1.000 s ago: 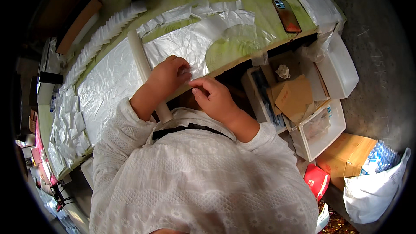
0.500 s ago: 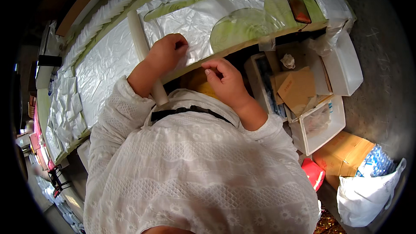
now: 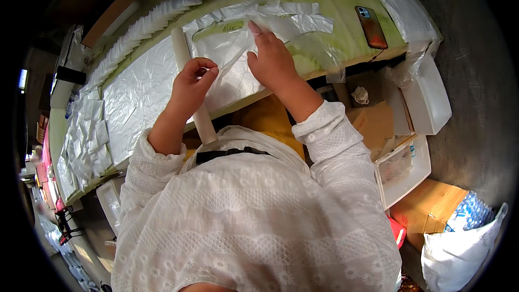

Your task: The person repeatedly wraps small items in white plastic bags using a cylindrical rolling tool to smooth and seal the edges. The wrapped items are placed in a growing pile on the table. The person handles the items one at a time throughout the clip.

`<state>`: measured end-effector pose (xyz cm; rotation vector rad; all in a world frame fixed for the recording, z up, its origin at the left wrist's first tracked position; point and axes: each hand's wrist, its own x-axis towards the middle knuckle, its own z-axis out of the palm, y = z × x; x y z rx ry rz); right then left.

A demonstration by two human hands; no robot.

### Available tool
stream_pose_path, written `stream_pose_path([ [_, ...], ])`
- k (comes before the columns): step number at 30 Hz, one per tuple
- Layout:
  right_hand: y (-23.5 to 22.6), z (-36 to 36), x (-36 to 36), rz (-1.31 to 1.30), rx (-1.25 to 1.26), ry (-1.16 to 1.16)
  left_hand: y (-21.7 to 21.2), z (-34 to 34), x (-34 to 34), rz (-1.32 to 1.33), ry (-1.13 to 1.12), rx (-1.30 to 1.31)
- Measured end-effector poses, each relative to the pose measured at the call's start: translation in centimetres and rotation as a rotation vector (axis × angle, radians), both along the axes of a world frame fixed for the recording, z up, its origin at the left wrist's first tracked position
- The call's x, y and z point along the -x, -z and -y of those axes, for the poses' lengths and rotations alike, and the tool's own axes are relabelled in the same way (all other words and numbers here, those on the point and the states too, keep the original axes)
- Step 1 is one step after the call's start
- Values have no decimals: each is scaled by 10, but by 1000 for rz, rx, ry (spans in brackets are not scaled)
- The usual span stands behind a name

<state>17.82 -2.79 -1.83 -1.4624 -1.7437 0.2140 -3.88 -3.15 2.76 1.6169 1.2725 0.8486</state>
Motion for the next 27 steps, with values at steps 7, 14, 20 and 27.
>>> stream_pose_path([
  [7, -33, 11, 71, 49, -273, -600, -25, -27, 60, 602, -207, 178],
  [14, 43, -27, -14, 292, 11, -99, 17, -23, 206, -121, -523, 38],
  [20, 30, -5, -34, 58, 4, 43, 56, -9, 220, -583, -529, -377],
  [27, 4, 59, 61, -76, -114, -364, 61, 0, 128, -440, -21, -413],
])
